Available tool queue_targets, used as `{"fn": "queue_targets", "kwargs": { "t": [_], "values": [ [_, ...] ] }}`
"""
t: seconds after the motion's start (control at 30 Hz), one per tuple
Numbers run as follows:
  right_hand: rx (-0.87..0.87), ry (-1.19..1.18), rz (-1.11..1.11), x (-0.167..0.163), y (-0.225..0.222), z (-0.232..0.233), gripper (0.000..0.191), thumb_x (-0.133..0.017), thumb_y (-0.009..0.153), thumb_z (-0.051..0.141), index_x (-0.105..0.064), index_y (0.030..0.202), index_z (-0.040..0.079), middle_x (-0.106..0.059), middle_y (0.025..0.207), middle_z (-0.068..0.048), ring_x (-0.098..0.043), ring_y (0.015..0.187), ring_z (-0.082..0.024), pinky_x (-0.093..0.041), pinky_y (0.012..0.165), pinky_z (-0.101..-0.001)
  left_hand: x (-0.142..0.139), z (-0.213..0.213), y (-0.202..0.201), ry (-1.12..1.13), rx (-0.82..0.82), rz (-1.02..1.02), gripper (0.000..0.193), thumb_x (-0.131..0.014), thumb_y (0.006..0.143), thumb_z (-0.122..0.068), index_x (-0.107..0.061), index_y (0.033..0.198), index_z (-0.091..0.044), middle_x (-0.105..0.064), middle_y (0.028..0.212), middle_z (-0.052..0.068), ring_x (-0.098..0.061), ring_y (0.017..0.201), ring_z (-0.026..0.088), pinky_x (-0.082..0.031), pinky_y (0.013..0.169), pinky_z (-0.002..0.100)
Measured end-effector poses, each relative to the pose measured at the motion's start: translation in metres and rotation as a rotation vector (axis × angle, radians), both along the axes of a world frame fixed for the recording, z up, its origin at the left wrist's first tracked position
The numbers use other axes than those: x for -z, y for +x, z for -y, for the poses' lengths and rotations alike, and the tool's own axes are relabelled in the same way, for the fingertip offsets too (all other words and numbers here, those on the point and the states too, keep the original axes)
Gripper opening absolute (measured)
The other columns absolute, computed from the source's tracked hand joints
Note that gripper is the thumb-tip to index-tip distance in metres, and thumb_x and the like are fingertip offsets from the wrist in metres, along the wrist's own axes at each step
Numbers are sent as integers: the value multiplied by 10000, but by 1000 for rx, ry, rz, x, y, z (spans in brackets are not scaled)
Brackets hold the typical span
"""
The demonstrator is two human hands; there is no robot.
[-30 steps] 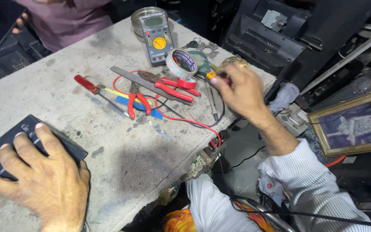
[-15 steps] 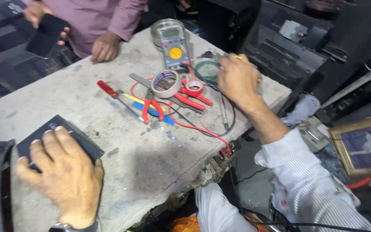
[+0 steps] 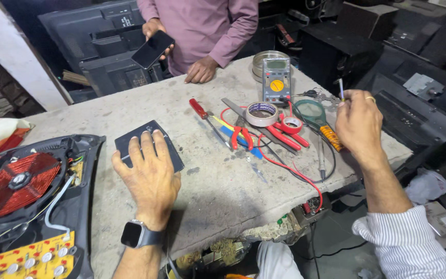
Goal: The person repairs a black power adapter on a workbench. They use a screwdriver to unscrew and open the adapter casing, manipulate its internal wires and components, reposition the unit repeatedly, and continue working on it with the screwdriver by hand.
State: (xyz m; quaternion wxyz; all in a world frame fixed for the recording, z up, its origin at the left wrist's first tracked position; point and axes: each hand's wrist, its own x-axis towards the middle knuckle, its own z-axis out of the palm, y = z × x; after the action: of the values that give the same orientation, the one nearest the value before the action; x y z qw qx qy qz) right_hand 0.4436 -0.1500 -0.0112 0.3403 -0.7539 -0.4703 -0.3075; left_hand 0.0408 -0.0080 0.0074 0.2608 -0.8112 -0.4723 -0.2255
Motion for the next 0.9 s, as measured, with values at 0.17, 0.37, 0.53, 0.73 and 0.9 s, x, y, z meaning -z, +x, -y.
{"fn": "queue_targets", "kwargs": {
  "t": [0.17, 0.37, 0.53, 0.73, 0.9],
  "values": [
    [-687, 143, -994, -8, -89, -6, 296, -520, 1036, 114, -512, 1317, 20, -587, 886, -12, -551, 566, -98, -466, 481, -264, 2, 3, -7, 27, 106, 168, 1072, -916, 562, -408, -488, 1447, 21, -539, 1438, 186, -481, 1310, 347, -305, 1067, 607],
    [-1003, -25, -354, 17, -209, -41, 372, -608, 1017, 113, -623, 1377, 25, -692, 893, -86, -629, 723, -105, -517, 644, -284, 9, 0, -4, 74, 181, 280, 1086, -943, 543, -408, -482, 1422, 33, -543, 1412, 187, -487, 1289, 337, -308, 1050, 588],
    [-1017, -236, -759, 14, -249, -65, 399, -603, 993, 154, -638, 1381, 67, -739, 797, -35, -636, 539, -74, -533, 497, -247, 8, -2, -7, 107, 205, 324, 1087, -939, 574, -437, -472, 1421, 59, -543, 1405, 192, -487, 1301, 349, -305, 1077, 593],
    [-1057, -239, -857, 8, -257, -78, 408, -544, 1025, 154, -587, 1414, 41, -735, 872, -17, -641, 537, -61, -543, 453, -234, 10, -3, -7, 127, 224, 315, 1022, -907, 625, -431, -482, 1399, 85, -547, 1390, 214, -482, 1343, 371, -302, 1139, 602],
    [-1058, -260, -931, 5, -263, -86, 410, -507, 1041, 154, -560, 1422, 11, -726, 889, -29, -623, 500, -69, -523, 418, -236, 12, -4, -5, 98, 215, 300, 961, -857, 654, -424, -500, 1388, 84, -558, 1402, 219, -503, 1328, 364, -330, 1102, 573]
  ]
}}
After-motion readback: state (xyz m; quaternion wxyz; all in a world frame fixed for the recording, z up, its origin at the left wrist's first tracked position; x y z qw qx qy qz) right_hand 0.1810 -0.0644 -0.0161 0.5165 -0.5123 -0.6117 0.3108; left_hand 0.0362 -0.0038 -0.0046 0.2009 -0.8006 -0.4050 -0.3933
